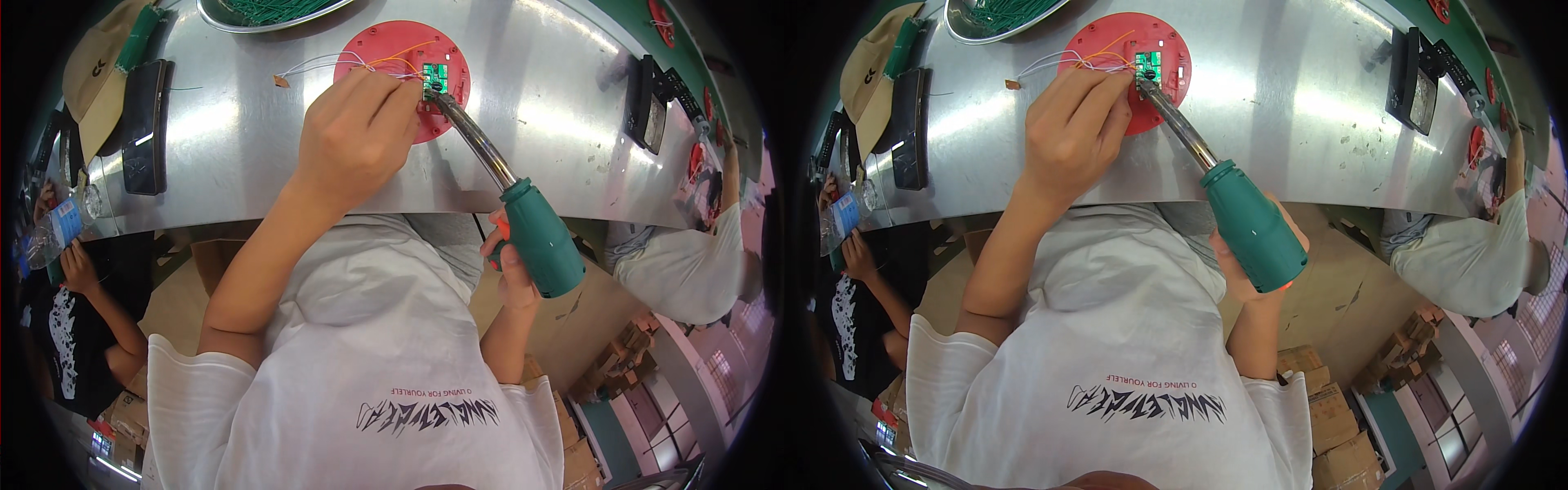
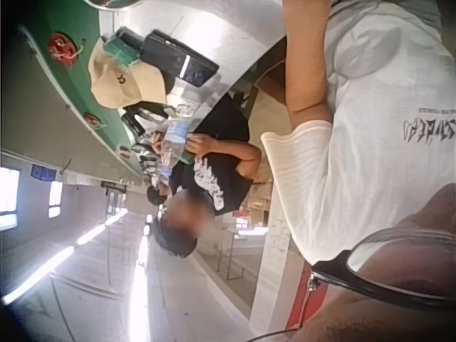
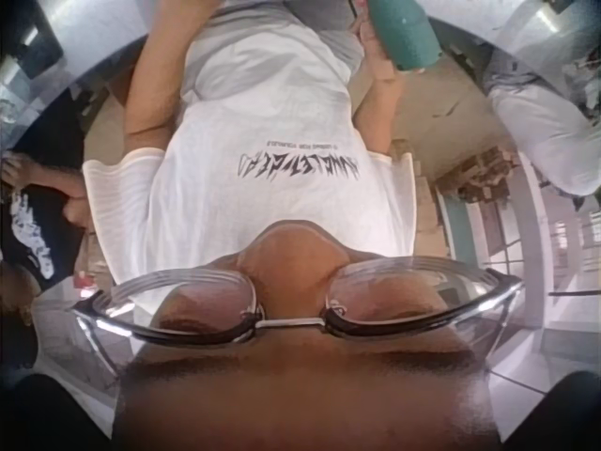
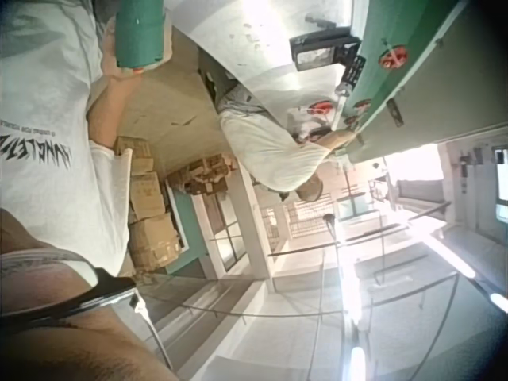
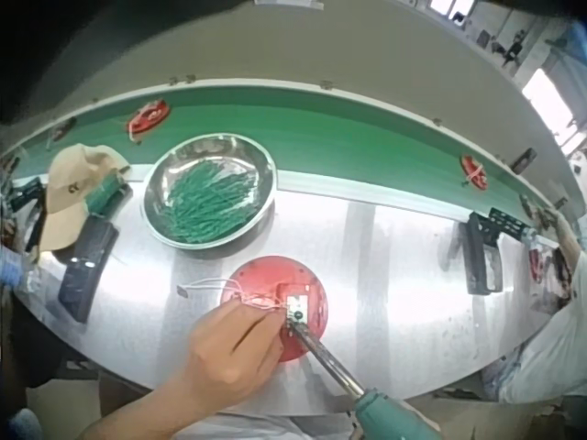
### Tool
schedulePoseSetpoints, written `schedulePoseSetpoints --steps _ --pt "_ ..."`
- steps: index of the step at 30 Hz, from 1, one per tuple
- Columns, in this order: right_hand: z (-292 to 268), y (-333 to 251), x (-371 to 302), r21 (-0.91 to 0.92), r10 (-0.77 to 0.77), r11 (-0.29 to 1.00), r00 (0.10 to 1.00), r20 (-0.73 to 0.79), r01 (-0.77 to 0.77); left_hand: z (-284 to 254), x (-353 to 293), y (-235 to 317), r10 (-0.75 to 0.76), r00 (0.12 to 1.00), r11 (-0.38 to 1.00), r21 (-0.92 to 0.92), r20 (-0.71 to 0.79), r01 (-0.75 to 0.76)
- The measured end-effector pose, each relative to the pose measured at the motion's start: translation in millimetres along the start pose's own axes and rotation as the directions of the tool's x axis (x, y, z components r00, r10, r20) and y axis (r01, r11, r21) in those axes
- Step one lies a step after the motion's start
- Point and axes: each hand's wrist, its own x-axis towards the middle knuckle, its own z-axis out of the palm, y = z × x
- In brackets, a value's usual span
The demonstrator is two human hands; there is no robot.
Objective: Soldering wires and components onto small circular circuit boards on a production line.
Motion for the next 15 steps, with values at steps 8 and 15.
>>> schedulePoseSetpoints --steps 8,15 --pt "-1 -8 7 0.071 0.07 0.994 0.992 0.107 -0.078 0 1 -1 -0.01 1.0 1.0 -0.015 0.0 0.01" --pt "-6 -4 16 0.149 -0.072 0.985 0.995 -0.068 0.082 -1 0 0 -0.019 1.0 1.0 -0.023 0.01 0.019"
